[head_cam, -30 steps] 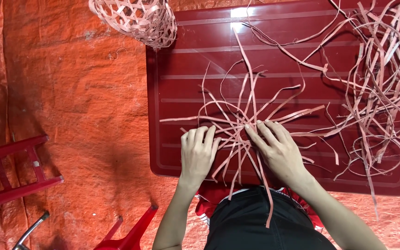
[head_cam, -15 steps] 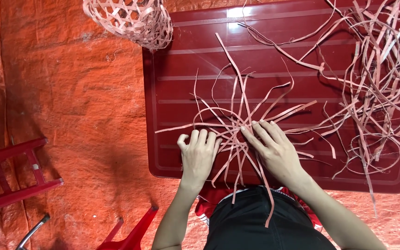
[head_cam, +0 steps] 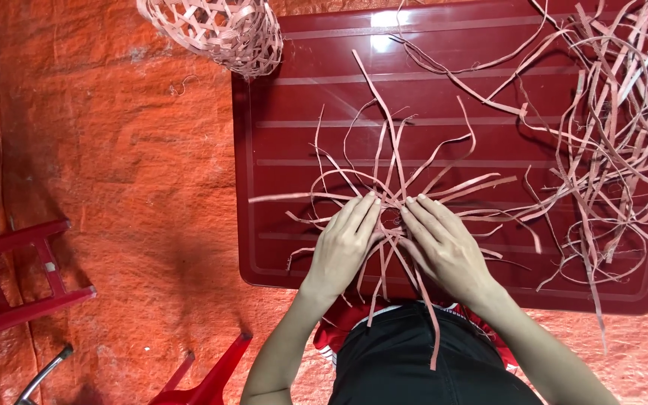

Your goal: Weaving thin plastic strips together on a red table to create the base of a basket.

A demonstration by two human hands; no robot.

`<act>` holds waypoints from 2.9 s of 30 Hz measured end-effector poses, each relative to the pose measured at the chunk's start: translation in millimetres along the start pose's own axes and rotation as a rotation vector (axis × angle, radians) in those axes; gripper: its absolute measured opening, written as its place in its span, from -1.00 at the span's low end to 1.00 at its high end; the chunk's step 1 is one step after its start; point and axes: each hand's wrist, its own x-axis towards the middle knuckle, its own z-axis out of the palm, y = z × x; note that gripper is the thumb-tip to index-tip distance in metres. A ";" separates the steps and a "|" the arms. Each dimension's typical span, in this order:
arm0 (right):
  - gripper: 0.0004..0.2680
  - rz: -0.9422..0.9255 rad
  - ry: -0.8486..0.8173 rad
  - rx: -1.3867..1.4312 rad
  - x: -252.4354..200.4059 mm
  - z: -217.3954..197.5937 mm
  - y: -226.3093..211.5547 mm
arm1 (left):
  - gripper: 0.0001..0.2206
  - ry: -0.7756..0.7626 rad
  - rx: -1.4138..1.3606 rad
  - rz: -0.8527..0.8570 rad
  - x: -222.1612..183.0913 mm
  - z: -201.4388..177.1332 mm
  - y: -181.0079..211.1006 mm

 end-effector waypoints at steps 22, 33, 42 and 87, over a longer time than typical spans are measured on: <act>-0.77 -0.050 -0.020 -0.162 -3.6 15.3 4.4 | -0.63 0.030 0.208 0.114 -6.1 23.8 -5.0; -0.79 0.002 0.005 -0.085 -3.6 15.9 6.1 | -0.69 0.116 0.209 0.130 -1.3 23.6 -4.4; -0.79 -0.007 0.009 -0.049 -6.5 16.9 9.0 | -0.69 0.163 0.199 0.099 -2.6 29.3 -2.5; -0.85 0.090 0.105 0.059 1.7 18.5 4.3 | -0.75 0.020 0.077 0.102 11.6 23.2 -19.4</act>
